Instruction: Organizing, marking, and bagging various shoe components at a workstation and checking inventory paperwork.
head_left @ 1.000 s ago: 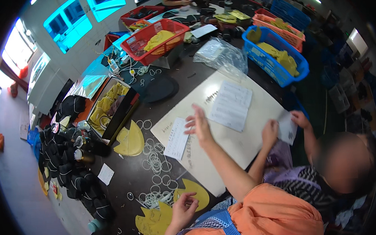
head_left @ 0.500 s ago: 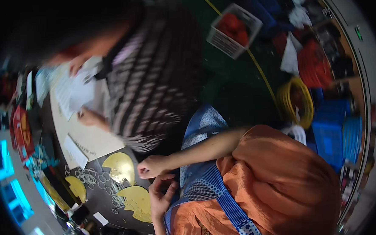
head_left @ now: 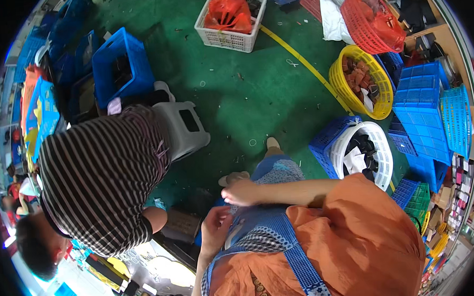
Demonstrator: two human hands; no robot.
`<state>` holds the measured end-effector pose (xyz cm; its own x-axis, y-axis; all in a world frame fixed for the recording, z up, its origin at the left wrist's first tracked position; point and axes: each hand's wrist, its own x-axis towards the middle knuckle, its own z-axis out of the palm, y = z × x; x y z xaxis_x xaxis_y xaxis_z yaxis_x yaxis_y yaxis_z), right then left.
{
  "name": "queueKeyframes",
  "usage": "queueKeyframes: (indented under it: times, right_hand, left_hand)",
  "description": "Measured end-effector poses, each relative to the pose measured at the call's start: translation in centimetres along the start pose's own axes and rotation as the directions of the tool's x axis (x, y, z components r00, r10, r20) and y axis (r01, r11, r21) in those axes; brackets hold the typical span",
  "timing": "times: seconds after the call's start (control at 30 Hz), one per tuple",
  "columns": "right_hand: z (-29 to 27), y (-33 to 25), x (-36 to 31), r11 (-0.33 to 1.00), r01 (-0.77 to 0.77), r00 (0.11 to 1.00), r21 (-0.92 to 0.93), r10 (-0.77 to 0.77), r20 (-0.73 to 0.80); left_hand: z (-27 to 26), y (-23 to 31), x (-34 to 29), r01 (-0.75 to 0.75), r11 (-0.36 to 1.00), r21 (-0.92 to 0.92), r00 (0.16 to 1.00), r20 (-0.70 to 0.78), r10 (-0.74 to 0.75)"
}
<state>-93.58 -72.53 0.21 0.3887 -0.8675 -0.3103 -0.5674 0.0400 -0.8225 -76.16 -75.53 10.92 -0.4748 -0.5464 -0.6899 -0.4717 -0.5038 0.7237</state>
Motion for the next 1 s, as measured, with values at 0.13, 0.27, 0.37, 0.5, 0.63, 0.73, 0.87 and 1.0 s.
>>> queueKeyframes:
  times: [0.13,0.27,0.37,0.5,0.63,0.73,0.87,1.0]
  right_hand:
    - [-5.2,7.7,-8.4,0.923,-0.309,0.902,0.228,0.361,-0.238]
    - [-9.2,12.5,-17.4,0.734,-0.557,0.668,0.389,0.674,-0.315]
    - [-7.1,11.1,-21.5,0.692,-0.619,0.596,0.371,0.722,-0.352]
    - [-4.5,11.2,-20.7,0.634,-0.648,0.583,0.423,0.770,-0.260]
    - [-8.6,8.0,-17.1,0.509,-0.806,0.534,0.303,0.846,-0.002]
    - [-6.8,9.3,-16.2,0.448,-0.727,0.442,0.520,0.885,-0.145]
    - [-5.6,9.0,-15.7,0.360,-0.722,0.377,0.591,0.921,-0.100]
    - [-3.2,8.4,-16.2,0.311,-0.698,0.315,0.645,0.942,-0.113]
  left_hand:
    - [5.7,5.2,4.3,-0.125,0.977,0.172,0.971,0.226,0.084]
    - [9.4,8.2,8.8,-0.238,0.938,0.251,0.921,0.364,0.136]
    - [9.4,9.7,9.7,-0.129,0.957,0.260,0.936,0.352,0.031]
    - [10.1,12.0,13.8,-0.206,0.872,0.443,0.883,0.468,-0.029]
    - [10.0,14.8,16.1,-0.163,0.844,0.511,0.874,0.471,-0.116]
    - [9.0,14.3,19.8,-0.201,0.848,0.490,0.823,0.554,-0.125]
    - [9.9,16.5,22.5,-0.320,0.770,0.552,0.772,0.623,-0.126]
    - [10.3,16.4,25.1,-0.345,0.731,0.588,0.736,0.653,-0.178]
